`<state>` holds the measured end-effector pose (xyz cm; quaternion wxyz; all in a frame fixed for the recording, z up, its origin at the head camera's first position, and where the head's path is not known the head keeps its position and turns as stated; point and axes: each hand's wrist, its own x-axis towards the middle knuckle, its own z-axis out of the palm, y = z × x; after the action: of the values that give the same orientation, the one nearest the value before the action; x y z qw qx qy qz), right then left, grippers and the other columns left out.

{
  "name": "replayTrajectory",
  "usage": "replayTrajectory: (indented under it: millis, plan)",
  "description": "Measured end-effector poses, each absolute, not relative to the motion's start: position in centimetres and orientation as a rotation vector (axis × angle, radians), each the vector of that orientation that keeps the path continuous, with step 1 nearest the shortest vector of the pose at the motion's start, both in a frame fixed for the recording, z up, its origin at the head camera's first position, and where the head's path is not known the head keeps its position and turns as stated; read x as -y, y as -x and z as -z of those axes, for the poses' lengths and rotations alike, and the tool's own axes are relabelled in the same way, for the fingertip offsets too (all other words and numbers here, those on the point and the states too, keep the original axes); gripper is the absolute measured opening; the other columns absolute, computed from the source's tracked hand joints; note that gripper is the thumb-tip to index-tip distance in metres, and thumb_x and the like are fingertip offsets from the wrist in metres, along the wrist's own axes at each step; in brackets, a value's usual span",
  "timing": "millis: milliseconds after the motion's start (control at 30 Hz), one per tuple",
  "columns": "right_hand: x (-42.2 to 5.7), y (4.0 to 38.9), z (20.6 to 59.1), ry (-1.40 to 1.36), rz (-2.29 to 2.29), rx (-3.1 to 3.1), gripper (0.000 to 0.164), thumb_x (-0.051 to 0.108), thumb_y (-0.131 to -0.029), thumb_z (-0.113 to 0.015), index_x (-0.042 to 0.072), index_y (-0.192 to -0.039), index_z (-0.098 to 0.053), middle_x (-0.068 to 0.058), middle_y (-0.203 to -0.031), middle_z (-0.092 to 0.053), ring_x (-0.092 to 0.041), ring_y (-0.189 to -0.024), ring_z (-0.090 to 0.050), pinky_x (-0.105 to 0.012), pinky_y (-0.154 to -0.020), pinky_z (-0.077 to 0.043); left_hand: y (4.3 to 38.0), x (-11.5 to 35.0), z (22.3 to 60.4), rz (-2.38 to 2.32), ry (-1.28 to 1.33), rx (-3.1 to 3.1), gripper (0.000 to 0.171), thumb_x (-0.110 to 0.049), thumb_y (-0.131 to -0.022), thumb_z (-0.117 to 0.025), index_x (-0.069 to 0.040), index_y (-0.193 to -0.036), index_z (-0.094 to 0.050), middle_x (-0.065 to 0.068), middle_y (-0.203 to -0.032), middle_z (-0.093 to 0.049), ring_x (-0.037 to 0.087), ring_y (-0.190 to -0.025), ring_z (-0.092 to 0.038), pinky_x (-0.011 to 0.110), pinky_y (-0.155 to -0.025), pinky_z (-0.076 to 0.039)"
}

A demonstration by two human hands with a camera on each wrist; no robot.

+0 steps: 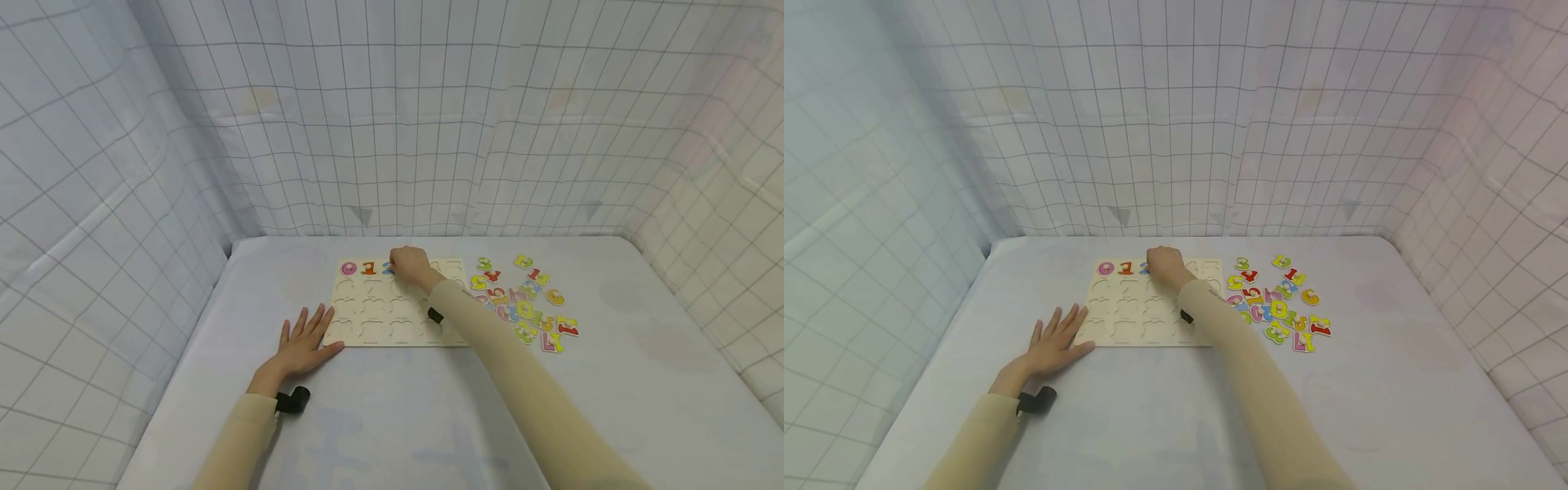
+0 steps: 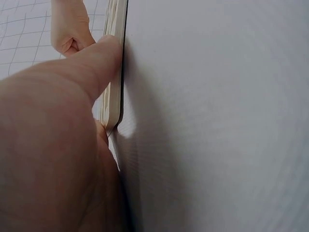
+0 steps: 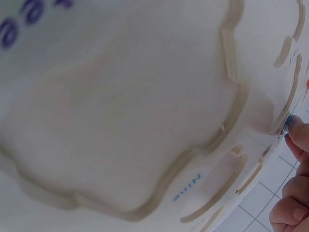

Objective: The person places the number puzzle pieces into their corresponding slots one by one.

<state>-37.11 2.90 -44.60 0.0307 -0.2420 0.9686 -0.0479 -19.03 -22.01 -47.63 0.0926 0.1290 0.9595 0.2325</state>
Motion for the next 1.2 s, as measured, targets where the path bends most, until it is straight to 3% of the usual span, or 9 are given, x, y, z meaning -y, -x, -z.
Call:
replayTrajectory:
  millis: [533, 767, 1200]
  plan:
    - [-4.6, 36.2, 44.4, 0.647, 0.469, -2.944, 0.027, 0.034, -0.098, -0.054, 0.012, -0.111, -0.064, -0.004, -0.104, -0.066, -0.021, -0.096, -0.059, -0.038, -0.083, -0.047, 18.9, 21.7, 47.3, -0.661, -0.385, -2.846, 0.084, -0.059, -0.092, -0.047, -0.013, -0.154, -0.012, 0.012, -0.158, -0.005, 0.037, -0.141, 0.011, 0.059, -0.104, 0.015]
    - [-9.1, 37.1, 43.5, 0.529, 0.644, -2.992, 0.029, 0.035, -0.095, -0.058, 0.011, -0.109, -0.066, -0.003, -0.079, -0.065, -0.016, -0.067, -0.055, -0.034, -0.063, -0.048, 19.0, 22.1, 47.6, -0.686, -0.403, -2.860, 0.084, -0.060, -0.092, -0.045, -0.013, -0.154, -0.013, 0.013, -0.158, -0.005, 0.038, -0.141, 0.011, 0.058, -0.104, 0.016]
    - [-20.3, 36.6, 44.2, 0.219, 0.791, -3.023, 0.032, 0.032, -0.092, -0.063, 0.003, -0.106, -0.066, -0.004, -0.070, -0.056, -0.013, -0.053, -0.045, -0.026, -0.046, -0.036, 19.4, 22.3, 48.4, -0.668, -0.391, -2.849, 0.088, -0.067, -0.090, -0.041, -0.017, -0.154, -0.010, 0.009, -0.159, -0.002, 0.034, -0.141, 0.015, 0.056, -0.103, 0.020]
